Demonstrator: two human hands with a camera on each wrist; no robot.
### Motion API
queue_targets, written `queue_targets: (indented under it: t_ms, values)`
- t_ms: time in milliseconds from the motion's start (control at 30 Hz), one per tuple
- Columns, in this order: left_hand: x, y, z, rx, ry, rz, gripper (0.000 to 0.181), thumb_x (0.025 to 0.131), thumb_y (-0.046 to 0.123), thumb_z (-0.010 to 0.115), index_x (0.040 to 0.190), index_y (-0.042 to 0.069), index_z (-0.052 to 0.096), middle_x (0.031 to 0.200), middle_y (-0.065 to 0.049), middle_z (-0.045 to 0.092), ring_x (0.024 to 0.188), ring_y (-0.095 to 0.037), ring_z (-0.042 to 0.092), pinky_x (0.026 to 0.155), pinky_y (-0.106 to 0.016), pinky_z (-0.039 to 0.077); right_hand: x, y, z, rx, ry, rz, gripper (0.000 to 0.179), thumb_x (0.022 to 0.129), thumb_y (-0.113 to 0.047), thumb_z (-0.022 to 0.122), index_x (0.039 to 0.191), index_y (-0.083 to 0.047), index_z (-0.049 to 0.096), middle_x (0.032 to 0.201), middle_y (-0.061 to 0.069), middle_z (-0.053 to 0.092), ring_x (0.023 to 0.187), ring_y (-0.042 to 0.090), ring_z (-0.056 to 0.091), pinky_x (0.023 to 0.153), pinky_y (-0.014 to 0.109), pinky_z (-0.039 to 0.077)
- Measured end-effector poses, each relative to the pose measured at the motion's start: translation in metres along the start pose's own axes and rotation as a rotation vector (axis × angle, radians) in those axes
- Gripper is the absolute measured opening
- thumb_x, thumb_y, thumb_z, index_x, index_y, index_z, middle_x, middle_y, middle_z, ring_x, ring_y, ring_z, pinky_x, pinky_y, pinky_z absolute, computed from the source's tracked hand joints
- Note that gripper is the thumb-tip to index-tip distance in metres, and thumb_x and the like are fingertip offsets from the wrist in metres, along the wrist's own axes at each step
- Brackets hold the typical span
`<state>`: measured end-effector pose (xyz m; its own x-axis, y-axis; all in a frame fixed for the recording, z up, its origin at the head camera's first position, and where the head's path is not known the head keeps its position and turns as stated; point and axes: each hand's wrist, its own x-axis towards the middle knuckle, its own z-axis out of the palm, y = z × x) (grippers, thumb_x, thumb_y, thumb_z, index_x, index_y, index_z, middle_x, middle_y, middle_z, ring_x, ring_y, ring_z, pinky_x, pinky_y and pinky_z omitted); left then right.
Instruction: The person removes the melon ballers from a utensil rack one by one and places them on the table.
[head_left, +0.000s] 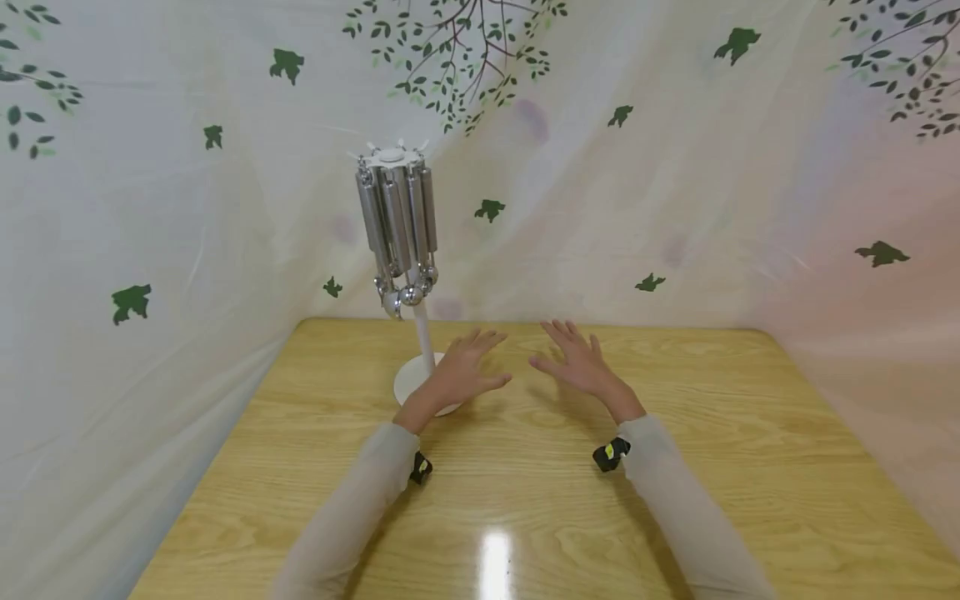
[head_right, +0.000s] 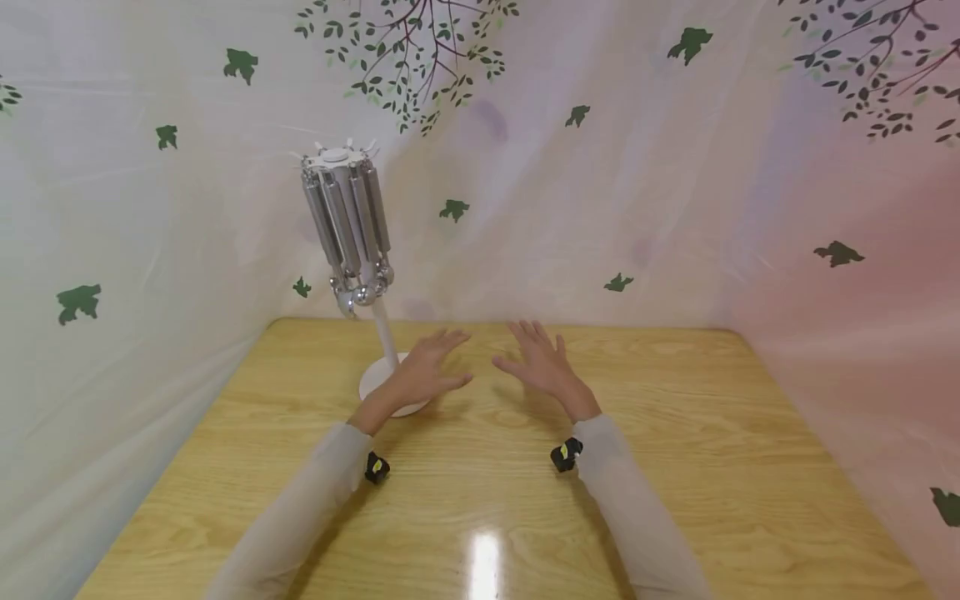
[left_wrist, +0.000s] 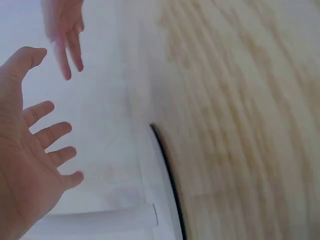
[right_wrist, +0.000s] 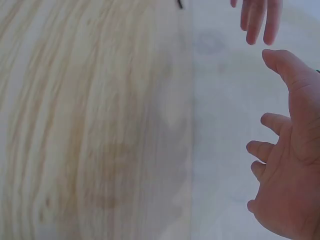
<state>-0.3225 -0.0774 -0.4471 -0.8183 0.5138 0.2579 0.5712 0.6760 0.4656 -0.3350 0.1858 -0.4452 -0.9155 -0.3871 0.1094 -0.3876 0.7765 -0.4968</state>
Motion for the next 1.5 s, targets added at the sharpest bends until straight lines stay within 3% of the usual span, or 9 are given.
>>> queue_targets:
  t_ms: [133, 233, 367, 500, 633, 867, 1100, 1233, 1500]
  values:
    - [-0.012, -0.001, -0.015, -0.298, 0.002, -0.034, 0.062, 0.096, 0.038, 0.071, 0.152, 0.022, 0.049, 0.156, -0.007, 0.050, 0.149, -0.032, 0.040, 0.121, -0.060, 0.033, 0.003, -0.005, -0.001, 0.074, 0.005, -0.013, 0.084, 0.100, -0.056, 0.055, 0.164, -0.014, 0.020, 0.169, 0.022, 0.017, 0.158, 0.043, 0.004, 0.119, 0.075, -0.005]
    - [-0.022, -0.007, -0.027, -0.525, -0.002, -0.046, 0.052, 0.097, 0.028, 0.071, 0.146, 0.017, 0.057, 0.144, -0.010, 0.062, 0.138, -0.029, 0.055, 0.116, -0.055, 0.042, 0.005, -0.011, 0.000, 0.145, 0.011, -0.031, 0.083, 0.100, -0.054, 0.056, 0.164, -0.014, 0.021, 0.169, 0.018, 0.020, 0.158, 0.043, 0.004, 0.120, 0.075, -0.004]
    - [-0.036, -0.021, -0.043, -0.681, 0.008, -0.064, 0.043, 0.097, 0.020, 0.070, 0.138, 0.007, 0.063, 0.132, -0.016, 0.069, 0.124, -0.028, 0.066, 0.108, -0.045, 0.053, 0.011, -0.023, 0.004, 0.261, 0.003, -0.051, 0.080, 0.100, -0.052, 0.058, 0.163, -0.017, 0.023, 0.170, 0.010, 0.023, 0.158, 0.042, 0.005, 0.123, 0.072, 0.004]
    - [-0.051, -0.035, -0.056, -0.721, 0.071, -0.126, 0.039, 0.095, 0.019, 0.073, 0.131, 0.004, 0.067, 0.127, -0.014, 0.072, 0.115, -0.019, 0.071, 0.102, -0.032, 0.056, 0.018, -0.039, 0.009, 0.356, -0.009, -0.060, 0.078, 0.100, -0.050, 0.061, 0.163, -0.022, 0.025, 0.170, 0.007, 0.023, 0.158, 0.037, 0.012, 0.124, 0.067, 0.017]
    - [-0.060, -0.046, -0.065, -0.749, 0.171, -0.186, 0.036, 0.093, 0.018, 0.076, 0.124, 0.002, 0.070, 0.121, -0.012, 0.074, 0.107, -0.013, 0.072, 0.098, -0.025, 0.056, 0.029, -0.057, 0.014, 0.457, -0.017, -0.084, 0.073, 0.100, -0.044, 0.063, 0.162, -0.022, 0.029, 0.168, 0.007, 0.030, 0.156, 0.034, 0.024, 0.125, 0.063, 0.023]
    - [-0.059, -0.064, -0.059, -0.790, 0.306, -0.225, 0.038, 0.093, 0.014, 0.076, 0.126, -0.001, 0.065, 0.114, -0.006, 0.072, 0.099, -0.011, 0.069, 0.091, -0.021, 0.056, 0.048, -0.093, 0.018, 0.750, -0.028, -0.117, 0.056, 0.101, -0.023, 0.065, 0.153, -0.014, 0.047, 0.154, 0.017, 0.051, 0.144, 0.035, 0.047, 0.119, 0.053, 0.041]
    - [-0.053, -0.070, -0.043, -0.856, 0.326, -0.225, 0.039, 0.093, 0.005, 0.073, 0.129, -0.004, 0.059, 0.124, -0.013, 0.066, 0.110, -0.016, 0.065, 0.094, -0.025, 0.057, 0.062, -0.118, 0.027, 0.903, -0.047, -0.139, 0.047, 0.100, -0.012, 0.065, 0.146, -0.010, 0.054, 0.144, 0.021, 0.059, 0.134, 0.035, 0.057, 0.113, 0.048, 0.048]
    - [-0.053, -0.073, -0.036, -0.904, 0.331, -0.269, 0.038, 0.094, 0.002, 0.071, 0.129, -0.004, 0.058, 0.122, -0.007, 0.067, 0.110, -0.015, 0.064, 0.092, -0.026, 0.058, 0.065, -0.132, 0.034, 0.940, -0.042, -0.162, 0.044, 0.099, -0.006, 0.065, 0.143, -0.007, 0.057, 0.140, 0.023, 0.062, 0.130, 0.034, 0.061, 0.111, 0.045, 0.050]
    - [-0.054, -0.070, -0.035, -0.983, 0.380, -0.290, 0.025, 0.095, -0.005, 0.066, 0.119, -0.004, 0.060, 0.105, 0.001, 0.068, 0.095, -0.012, 0.071, 0.088, -0.029, 0.062, 0.071, -0.155, 0.053, 0.987, 0.083, -0.169, 0.037, 0.093, 0.003, 0.069, 0.130, 0.006, 0.064, 0.127, 0.026, 0.068, 0.110, 0.023, 0.070, 0.099, 0.032, 0.058]
